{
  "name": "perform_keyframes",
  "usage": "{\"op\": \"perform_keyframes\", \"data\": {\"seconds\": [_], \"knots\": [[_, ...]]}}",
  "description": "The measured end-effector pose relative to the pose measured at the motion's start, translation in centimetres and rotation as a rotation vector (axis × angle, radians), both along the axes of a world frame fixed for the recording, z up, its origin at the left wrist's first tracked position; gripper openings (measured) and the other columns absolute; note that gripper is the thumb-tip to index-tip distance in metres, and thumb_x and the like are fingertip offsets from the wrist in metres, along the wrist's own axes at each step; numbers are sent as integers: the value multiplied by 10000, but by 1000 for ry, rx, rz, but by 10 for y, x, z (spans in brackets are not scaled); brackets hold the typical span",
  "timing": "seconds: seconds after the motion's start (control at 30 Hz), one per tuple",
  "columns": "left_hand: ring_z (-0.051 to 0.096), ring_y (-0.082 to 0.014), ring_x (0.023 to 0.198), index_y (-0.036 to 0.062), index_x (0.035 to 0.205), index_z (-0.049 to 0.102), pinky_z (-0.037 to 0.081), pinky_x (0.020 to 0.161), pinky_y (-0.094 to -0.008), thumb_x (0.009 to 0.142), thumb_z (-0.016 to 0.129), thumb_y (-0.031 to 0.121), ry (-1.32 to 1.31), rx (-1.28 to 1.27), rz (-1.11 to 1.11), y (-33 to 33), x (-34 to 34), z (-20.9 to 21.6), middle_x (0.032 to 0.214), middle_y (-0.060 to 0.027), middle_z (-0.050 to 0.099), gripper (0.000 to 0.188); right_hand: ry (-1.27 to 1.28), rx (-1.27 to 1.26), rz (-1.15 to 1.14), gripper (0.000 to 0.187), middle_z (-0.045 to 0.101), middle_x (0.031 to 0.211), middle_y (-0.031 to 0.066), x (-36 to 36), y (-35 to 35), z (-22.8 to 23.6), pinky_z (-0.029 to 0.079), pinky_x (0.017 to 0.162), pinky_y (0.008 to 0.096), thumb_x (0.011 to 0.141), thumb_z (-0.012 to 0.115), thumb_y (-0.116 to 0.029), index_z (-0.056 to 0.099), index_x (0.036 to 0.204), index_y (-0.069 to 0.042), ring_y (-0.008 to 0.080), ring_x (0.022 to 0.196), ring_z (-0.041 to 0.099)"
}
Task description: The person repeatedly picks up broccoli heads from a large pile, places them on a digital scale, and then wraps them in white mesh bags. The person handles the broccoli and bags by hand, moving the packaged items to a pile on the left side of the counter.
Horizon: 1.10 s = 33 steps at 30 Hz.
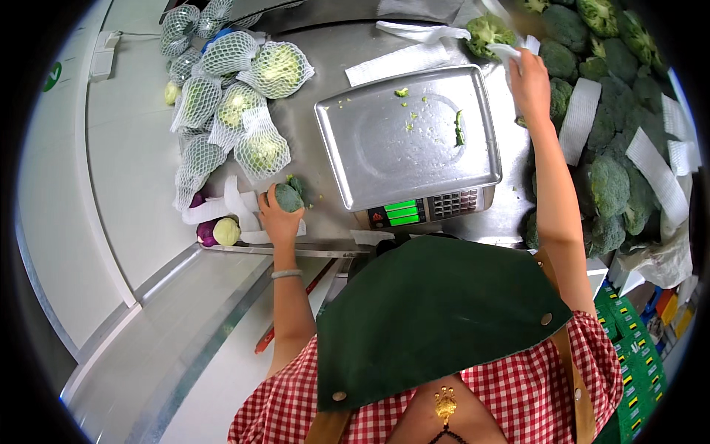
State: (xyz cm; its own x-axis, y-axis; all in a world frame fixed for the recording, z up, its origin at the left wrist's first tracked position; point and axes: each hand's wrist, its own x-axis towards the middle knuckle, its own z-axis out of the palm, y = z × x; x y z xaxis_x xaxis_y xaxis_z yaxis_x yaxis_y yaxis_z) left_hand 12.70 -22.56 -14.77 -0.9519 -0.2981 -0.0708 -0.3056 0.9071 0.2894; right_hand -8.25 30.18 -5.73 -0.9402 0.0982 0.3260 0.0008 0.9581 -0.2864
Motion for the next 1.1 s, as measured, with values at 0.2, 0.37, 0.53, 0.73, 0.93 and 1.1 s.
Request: {"op": "perform_keyframes", "data": {"seconds": [0.2,0.37,0.53,0.73,0.93,1.1], "knots": [[486,-368,1197,53,1355,439,430,981,-454,595,852,240,8,379,184,-6,-15,7,1292,-209,495,885,72,-55,142,231,616,1034,171,64,-4,44,465,772,444,883,587,-106,590,1105,-41,371,916,587],[487,-404,1200,63,1374,427,417,1007,-459,624,858,285,-192,256,16,9,1,-9,1314,-215,481,893,-388,-78,13,241,639,803,207,108,22,44,489,731,501,827,545,-263,675,852,-60,404,806,625],[494,-372,1210,35,1371,457,404,1030,-429,678,846,321,-293,250,30,30,3,10,1283,-244,512,844,-532,-391,-186,503,687,854,227,60,45,19,499,766,431,904,603,-488,715,963,-1,359,820,675],[506,-367,1171,33,1328,499,403,992,-440,805,743,205,50,250,-109,69,-24,64,1255,-187,542,602,-311,-342,-132,967,531,1334,244,-68,45,-110,479,940,435,677,806,-408,311,1440,-78,370,1164,581],[600,-247,1042,19,1297,525,489,899,-363,835,718,110,-60,608,-3,122,-16,90,1197,-136,611,508,-319,-1050,-349,742,644,1149,178,-105,73,-115,504,837,358,790,732,-315,423,1384,5,244,1000,636],[561,-181,1121,33,1392,432,486,907,-322,818,733,61,-57,1158,-12,189,-47,93,1264,-116,560,648,-722,-1468,102,512,620,947,62,-13,17,10,473,690,284,852,622,-323,538,1249,-10,128,792,572]]}}
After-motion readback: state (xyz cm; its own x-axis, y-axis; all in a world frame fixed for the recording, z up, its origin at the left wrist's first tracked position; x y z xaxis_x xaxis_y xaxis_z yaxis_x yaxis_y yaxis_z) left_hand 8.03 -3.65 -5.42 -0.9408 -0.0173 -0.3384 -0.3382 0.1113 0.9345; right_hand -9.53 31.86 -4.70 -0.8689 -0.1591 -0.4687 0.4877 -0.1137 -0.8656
